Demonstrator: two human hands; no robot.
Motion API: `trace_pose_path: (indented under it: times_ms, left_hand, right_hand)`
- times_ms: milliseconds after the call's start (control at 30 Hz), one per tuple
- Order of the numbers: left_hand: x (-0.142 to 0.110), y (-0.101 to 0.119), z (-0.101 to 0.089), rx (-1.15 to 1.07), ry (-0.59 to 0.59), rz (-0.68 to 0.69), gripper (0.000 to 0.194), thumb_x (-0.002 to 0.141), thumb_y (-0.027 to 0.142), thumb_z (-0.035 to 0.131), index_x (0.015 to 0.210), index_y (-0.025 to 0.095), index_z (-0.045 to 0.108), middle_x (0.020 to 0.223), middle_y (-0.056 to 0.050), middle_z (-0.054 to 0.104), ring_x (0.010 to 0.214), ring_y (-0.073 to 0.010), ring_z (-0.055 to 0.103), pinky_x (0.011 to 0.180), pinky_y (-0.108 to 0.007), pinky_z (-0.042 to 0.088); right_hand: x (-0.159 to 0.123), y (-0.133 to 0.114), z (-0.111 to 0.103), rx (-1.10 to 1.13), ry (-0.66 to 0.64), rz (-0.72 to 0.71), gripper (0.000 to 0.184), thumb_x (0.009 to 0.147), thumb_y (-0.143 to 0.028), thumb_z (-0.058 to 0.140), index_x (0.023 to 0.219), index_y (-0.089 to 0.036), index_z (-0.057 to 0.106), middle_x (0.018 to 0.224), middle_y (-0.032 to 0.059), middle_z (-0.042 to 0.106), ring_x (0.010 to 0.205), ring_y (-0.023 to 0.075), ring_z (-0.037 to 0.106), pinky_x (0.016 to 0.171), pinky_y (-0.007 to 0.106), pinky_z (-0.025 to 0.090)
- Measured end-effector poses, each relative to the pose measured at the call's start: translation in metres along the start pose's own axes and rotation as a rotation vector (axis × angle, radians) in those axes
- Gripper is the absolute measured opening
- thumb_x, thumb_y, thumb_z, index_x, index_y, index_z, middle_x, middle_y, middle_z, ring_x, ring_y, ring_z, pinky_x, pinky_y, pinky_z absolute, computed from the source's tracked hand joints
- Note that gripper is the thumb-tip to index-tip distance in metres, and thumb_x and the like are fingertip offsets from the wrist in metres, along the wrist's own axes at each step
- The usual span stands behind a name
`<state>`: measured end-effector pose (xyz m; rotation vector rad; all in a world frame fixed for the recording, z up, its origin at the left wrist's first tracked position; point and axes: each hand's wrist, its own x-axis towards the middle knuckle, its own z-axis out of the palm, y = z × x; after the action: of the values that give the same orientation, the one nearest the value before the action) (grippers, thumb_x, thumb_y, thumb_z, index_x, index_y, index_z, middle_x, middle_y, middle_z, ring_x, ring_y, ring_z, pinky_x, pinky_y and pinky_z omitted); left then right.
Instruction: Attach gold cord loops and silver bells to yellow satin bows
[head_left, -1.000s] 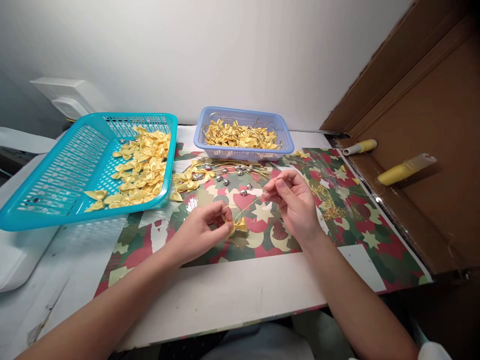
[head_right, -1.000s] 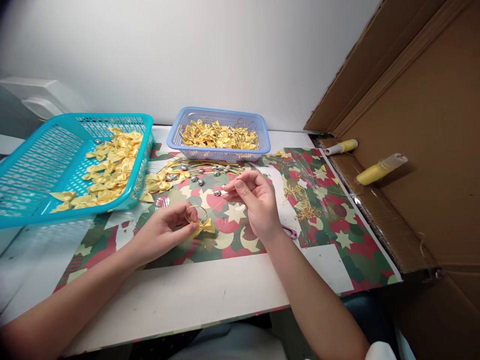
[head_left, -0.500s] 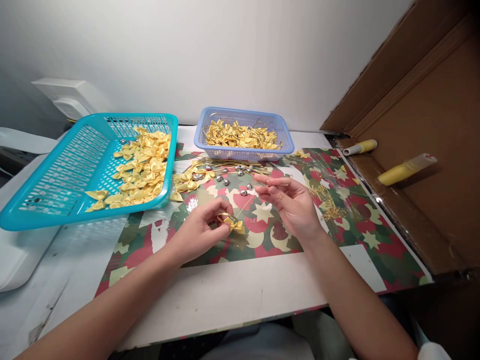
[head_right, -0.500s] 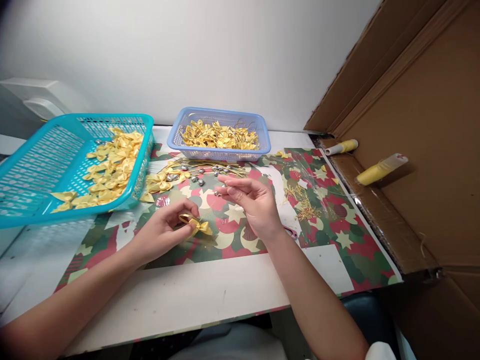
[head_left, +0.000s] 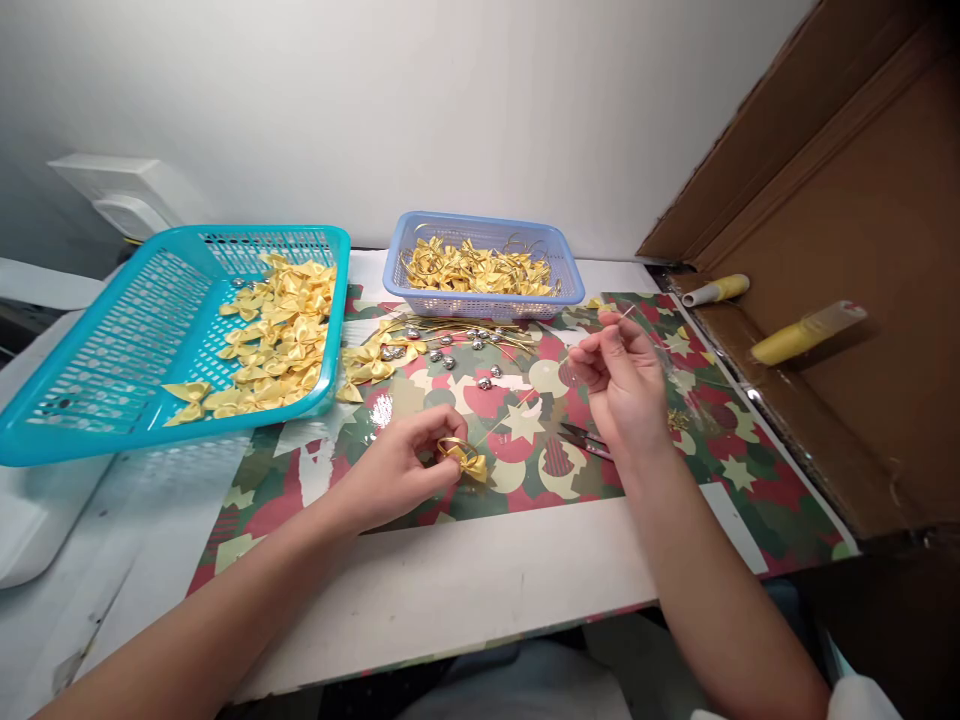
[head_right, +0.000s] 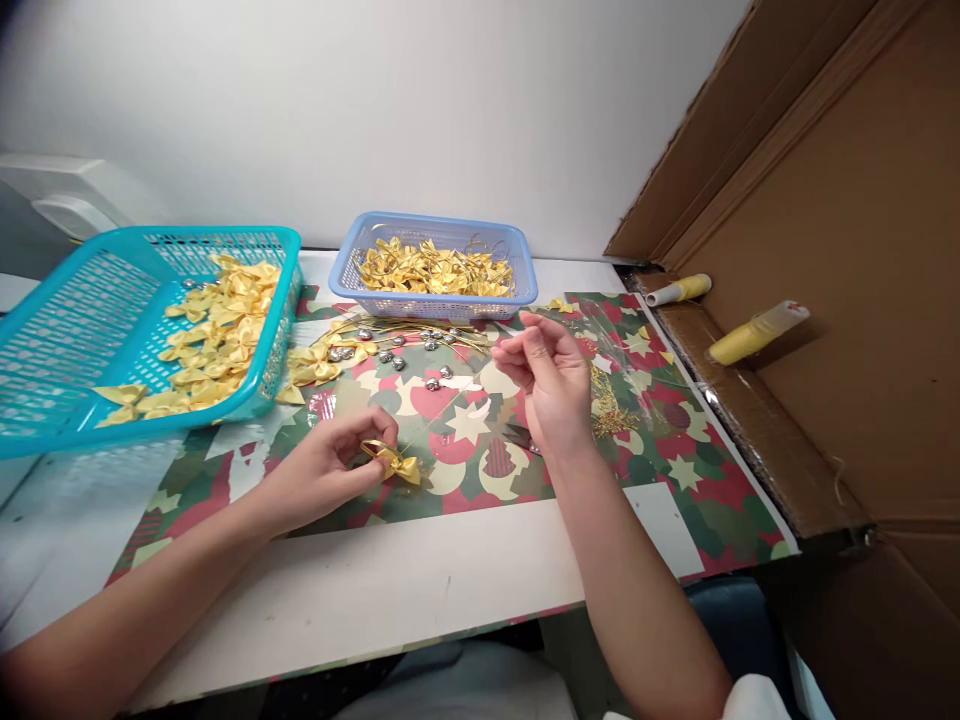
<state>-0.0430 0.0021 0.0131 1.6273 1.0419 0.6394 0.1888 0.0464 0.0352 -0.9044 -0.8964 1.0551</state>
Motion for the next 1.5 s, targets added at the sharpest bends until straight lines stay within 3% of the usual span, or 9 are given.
trace_pose_path:
  times_ms: [233, 567, 867, 1133, 1333, 1500]
  left_hand:
    - [0.000, 0.002, -0.001, -0.058, -0.014, -0.025, 0.009, 0.076, 0.013, 0.052, 0.080, 0.020, 0.048, 0.072, 0.005, 0.045, 0.064, -0.0099, 0.042, 0.059, -0.021, 0.037]
    - [0.004, 0.007, -0.003, -0.253, -0.002, -0.082, 0.014, 0.074, 0.021, 0.058, 0.075, 0.019, 0.044, 0.065, 0.006, 0.040, 0.058, -0.0077, 0.035, 0.050, -0.018, 0.027]
    - [0.003, 0.011, -0.004, -0.274, 0.001, -0.134, 0.016, 0.072, 0.023, 0.061, 0.075, 0.019, 0.046, 0.066, 0.006, 0.043, 0.058, -0.0075, 0.037, 0.050, -0.018, 0.028]
    - [0.001, 0.009, -0.003, -0.264, 0.007, -0.138, 0.011, 0.070, 0.016, 0.058, 0.074, 0.018, 0.048, 0.066, 0.005, 0.043, 0.058, -0.0072, 0.036, 0.051, -0.018, 0.029]
    - [-0.001, 0.011, -0.004, -0.210, 0.052, -0.164, 0.008, 0.069, 0.017, 0.055, 0.076, 0.018, 0.051, 0.068, 0.005, 0.046, 0.056, -0.0071, 0.037, 0.051, -0.019, 0.029]
    - [-0.001, 0.010, -0.003, -0.213, 0.026, -0.149, 0.007, 0.069, 0.016, 0.055, 0.074, 0.018, 0.050, 0.066, 0.005, 0.045, 0.057, -0.0077, 0.037, 0.052, -0.020, 0.029]
  right_hand:
    - [0.012, 0.000, -0.013, 0.069, 0.117, -0.037, 0.020, 0.072, -0.038, 0.077, 0.085, -0.027, 0.066, 0.063, -0.0111, 0.065, 0.058, 0.0038, 0.065, 0.058, 0.014, 0.056]
    - [0.020, -0.004, -0.020, 0.127, 0.196, -0.046, 0.016, 0.072, -0.031, 0.077, 0.083, -0.026, 0.067, 0.061, -0.0113, 0.063, 0.054, 0.0021, 0.062, 0.054, 0.011, 0.053]
    - [0.024, -0.005, -0.024, 0.132, 0.250, -0.077, 0.017, 0.072, -0.030, 0.078, 0.080, -0.022, 0.066, 0.060, -0.0110, 0.061, 0.052, 0.0013, 0.060, 0.054, 0.012, 0.053]
    - [0.031, 0.001, -0.030, 0.139, 0.307, -0.025, 0.012, 0.076, -0.025, 0.075, 0.081, -0.021, 0.065, 0.058, -0.0111, 0.059, 0.051, 0.0010, 0.059, 0.052, 0.011, 0.051]
    - [0.039, 0.014, -0.034, 0.079, 0.271, 0.123, 0.010, 0.078, -0.024, 0.073, 0.080, -0.019, 0.065, 0.056, -0.0089, 0.061, 0.051, 0.0034, 0.060, 0.052, 0.012, 0.052]
    - [0.039, 0.011, -0.038, 0.112, 0.329, 0.075, 0.007, 0.078, -0.020, 0.072, 0.081, -0.019, 0.065, 0.058, -0.0083, 0.061, 0.051, 0.0025, 0.059, 0.052, 0.011, 0.051]
